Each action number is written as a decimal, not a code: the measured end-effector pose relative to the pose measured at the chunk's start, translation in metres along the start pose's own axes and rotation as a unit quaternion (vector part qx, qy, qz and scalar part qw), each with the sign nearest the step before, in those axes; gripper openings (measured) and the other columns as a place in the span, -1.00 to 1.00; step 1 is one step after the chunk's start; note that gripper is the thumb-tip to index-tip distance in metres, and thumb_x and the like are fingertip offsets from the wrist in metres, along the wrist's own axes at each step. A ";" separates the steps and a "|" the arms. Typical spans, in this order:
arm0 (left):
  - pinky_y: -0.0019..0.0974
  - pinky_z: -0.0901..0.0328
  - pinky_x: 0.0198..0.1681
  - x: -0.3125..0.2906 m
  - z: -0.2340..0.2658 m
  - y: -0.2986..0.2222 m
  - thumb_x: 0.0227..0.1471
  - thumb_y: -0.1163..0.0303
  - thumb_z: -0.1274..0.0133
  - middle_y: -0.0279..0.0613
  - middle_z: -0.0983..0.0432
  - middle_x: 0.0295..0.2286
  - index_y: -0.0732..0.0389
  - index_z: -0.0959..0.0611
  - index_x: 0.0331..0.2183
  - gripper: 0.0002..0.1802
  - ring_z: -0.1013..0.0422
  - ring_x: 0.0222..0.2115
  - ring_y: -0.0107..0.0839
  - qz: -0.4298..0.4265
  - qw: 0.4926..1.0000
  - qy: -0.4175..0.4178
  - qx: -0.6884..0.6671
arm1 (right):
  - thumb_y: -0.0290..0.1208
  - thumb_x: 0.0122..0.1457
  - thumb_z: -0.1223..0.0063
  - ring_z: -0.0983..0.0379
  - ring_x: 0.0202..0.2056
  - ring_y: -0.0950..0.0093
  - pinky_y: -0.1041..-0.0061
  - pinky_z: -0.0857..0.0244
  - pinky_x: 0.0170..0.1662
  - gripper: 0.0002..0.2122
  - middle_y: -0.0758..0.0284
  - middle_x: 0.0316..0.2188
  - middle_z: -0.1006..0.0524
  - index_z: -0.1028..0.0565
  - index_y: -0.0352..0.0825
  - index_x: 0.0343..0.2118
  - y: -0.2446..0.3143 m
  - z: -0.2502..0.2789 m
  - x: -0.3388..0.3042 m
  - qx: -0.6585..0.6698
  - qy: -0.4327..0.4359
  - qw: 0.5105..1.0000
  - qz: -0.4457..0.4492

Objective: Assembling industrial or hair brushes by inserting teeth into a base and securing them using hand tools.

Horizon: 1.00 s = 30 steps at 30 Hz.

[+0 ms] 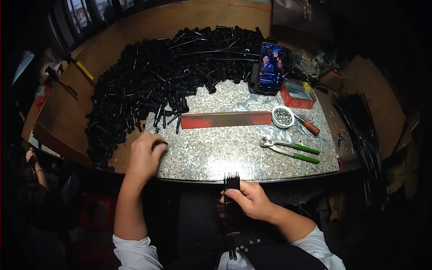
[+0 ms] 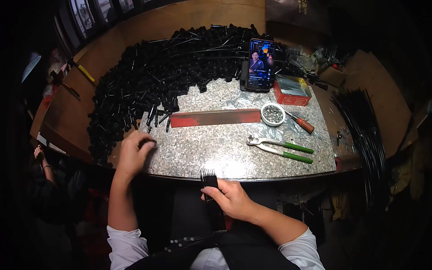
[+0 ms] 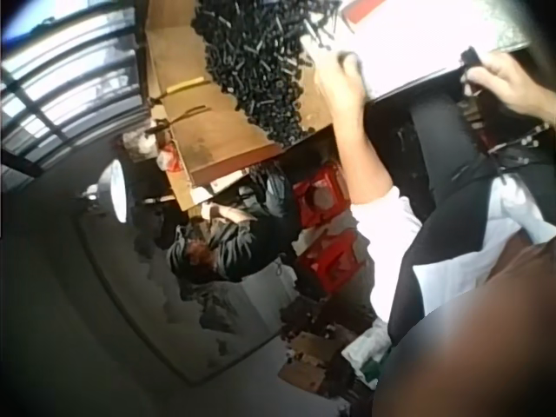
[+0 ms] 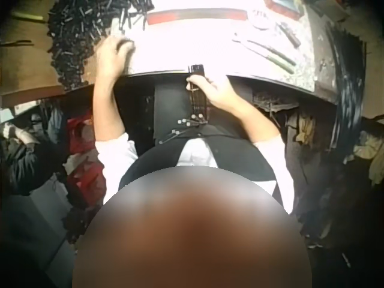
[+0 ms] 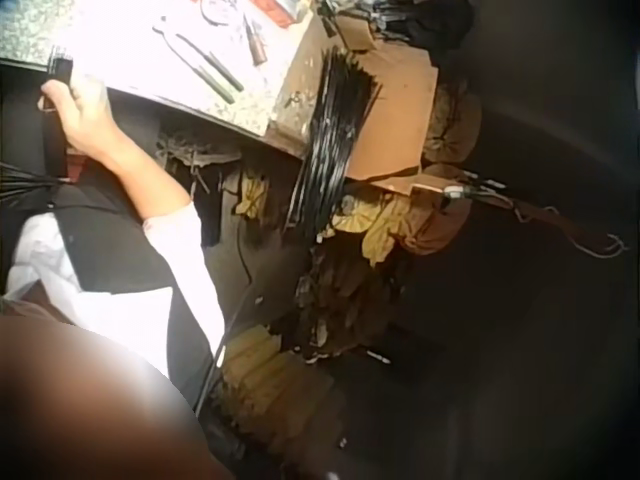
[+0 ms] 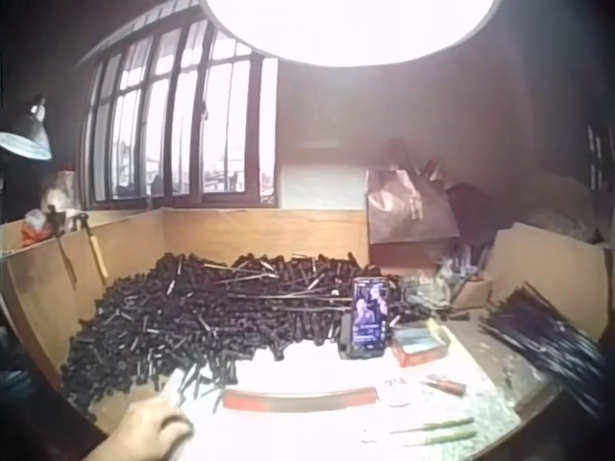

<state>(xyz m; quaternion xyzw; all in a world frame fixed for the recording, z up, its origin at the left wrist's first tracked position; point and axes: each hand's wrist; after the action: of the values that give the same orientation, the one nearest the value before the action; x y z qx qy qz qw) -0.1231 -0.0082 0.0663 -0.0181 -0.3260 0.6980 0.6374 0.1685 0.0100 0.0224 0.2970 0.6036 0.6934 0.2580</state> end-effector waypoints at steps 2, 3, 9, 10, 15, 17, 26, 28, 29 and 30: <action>-0.25 -0.28 -0.29 -0.011 -0.010 -0.004 -0.15 0.51 -0.15 -0.02 -0.46 -0.46 0.31 -0.60 -0.35 -0.79 -0.42 -0.39 -0.13 0.012 0.997 0.070 -0.026 | -0.45 0.21 0.06 -0.48 -0.46 0.58 0.59 -0.34 -0.36 -0.84 0.31 -0.51 -0.56 -0.50 -0.43 -0.38 0.001 0.001 0.001 -0.009 0.017 1.000 0.001; -0.25 -0.28 -0.29 -0.014 -0.015 -0.006 -0.15 0.51 -0.15 -0.02 -0.46 -0.46 0.31 -0.60 -0.35 -0.79 -0.42 -0.39 -0.13 0.015 0.997 0.070 -0.027 | -0.46 0.23 0.09 -0.50 -0.42 0.58 0.60 -0.37 -0.32 -0.84 0.31 -0.48 -0.58 -0.50 -0.46 -0.34 0.001 0.002 0.001 -0.019 0.031 0.999 0.003; -0.27 -0.29 -0.17 -0.021 -0.047 -0.002 -0.09 0.61 -0.07 -0.03 -0.51 -0.36 0.33 -0.58 -0.22 -0.71 -0.40 -0.30 -0.12 -0.069 0.995 -0.045 -0.058 | -0.46 0.23 0.09 -0.49 -0.42 0.59 0.60 -0.36 -0.31 -0.83 0.31 -0.47 -0.58 -0.49 -0.46 -0.35 0.004 0.005 -0.002 -0.002 0.032 0.999 -0.042; -0.27 -0.29 -0.17 -0.023 -0.050 -0.002 -0.09 0.61 -0.07 -0.03 -0.51 -0.36 0.33 -0.58 -0.22 -0.71 -0.40 -0.30 -0.12 -0.067 0.995 -0.045 -0.060 | -0.46 0.23 0.09 -0.49 -0.42 0.59 0.60 -0.36 -0.31 -0.83 0.31 -0.47 -0.58 -0.49 -0.46 -0.35 0.004 0.005 -0.003 -0.003 0.033 0.998 -0.044; -0.35 -0.32 -0.19 -0.029 -0.058 -0.038 -0.02 0.63 -0.02 -0.11 -0.53 -0.33 0.29 -0.48 -0.08 -0.61 -0.44 -0.32 -0.35 0.034 0.967 -0.029 -0.250 | -0.46 0.24 0.10 -0.48 -0.41 0.61 0.62 -0.35 -0.31 -0.83 0.31 -0.47 -0.57 -0.49 -0.47 -0.34 0.003 0.004 -0.003 -0.002 0.025 0.999 -0.042; -0.50 -0.36 -0.24 -0.034 -0.061 -0.045 0.05 0.60 0.00 -0.18 -0.52 -0.32 0.30 -0.49 -0.11 -0.70 -0.45 -0.34 -0.52 0.141 0.854 -0.002 -0.501 | -0.46 0.24 0.10 -0.48 -0.41 0.61 0.63 -0.35 -0.30 -0.82 0.31 -0.47 -0.57 -0.49 -0.47 -0.33 0.004 0.004 -0.001 -0.006 0.028 0.999 -0.040; -0.43 -0.43 -0.23 -0.028 -0.061 -0.069 0.11 0.53 0.07 -0.05 -0.53 -0.30 0.38 -0.43 -0.05 -0.66 -0.49 -0.29 -0.40 0.178 0.723 0.055 -0.665 | -0.44 0.25 0.12 -0.47 -0.39 0.61 0.62 -0.35 -0.29 -0.80 0.31 -0.46 -0.57 -0.50 -0.47 -0.32 0.003 0.001 -0.001 0.011 0.015 0.998 -0.065; -0.43 -0.43 -0.22 -0.029 -0.063 -0.065 0.10 0.53 0.05 -0.05 -0.53 -0.30 0.38 -0.44 -0.05 -0.66 -0.49 -0.29 -0.39 0.180 0.712 0.069 -0.675 | -0.43 0.25 0.12 -0.47 -0.39 0.61 0.62 -0.35 -0.29 -0.80 0.30 -0.46 -0.57 -0.50 -0.46 -0.32 0.003 0.002 -0.002 0.001 0.010 0.998 -0.069; -0.43 -0.43 -0.21 -0.029 -0.065 -0.064 0.09 0.53 0.03 -0.04 -0.54 -0.30 0.38 -0.44 -0.05 -0.65 -0.49 -0.29 -0.38 0.181 0.702 0.082 -0.684 | -0.43 0.25 0.12 -0.47 -0.39 0.61 0.61 -0.35 -0.29 -0.80 0.31 -0.46 -0.57 -0.50 -0.46 -0.32 0.001 0.002 -0.002 0.005 0.010 0.998 -0.066; -0.43 -0.43 -0.21 -0.030 -0.066 -0.063 0.09 0.53 0.03 -0.04 -0.54 -0.30 0.38 -0.44 -0.05 -0.65 -0.49 -0.29 -0.38 0.181 0.701 0.082 -0.685 | -0.42 0.26 0.12 -0.47 -0.39 0.61 0.61 -0.35 -0.29 -0.79 0.31 -0.46 -0.57 -0.50 -0.46 -0.32 0.001 0.002 -0.002 0.009 0.009 0.998 -0.062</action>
<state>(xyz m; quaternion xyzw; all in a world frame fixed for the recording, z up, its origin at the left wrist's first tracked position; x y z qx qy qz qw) -0.0332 -0.0081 0.0334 -0.5660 -0.6506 0.3800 0.3345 0.1709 0.0096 0.0233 0.2546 0.6298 0.6731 0.2922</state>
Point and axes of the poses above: each hand's wrist, its own x-axis towards the middle knuckle, its own z-axis out of the back of the hand, y = z × x
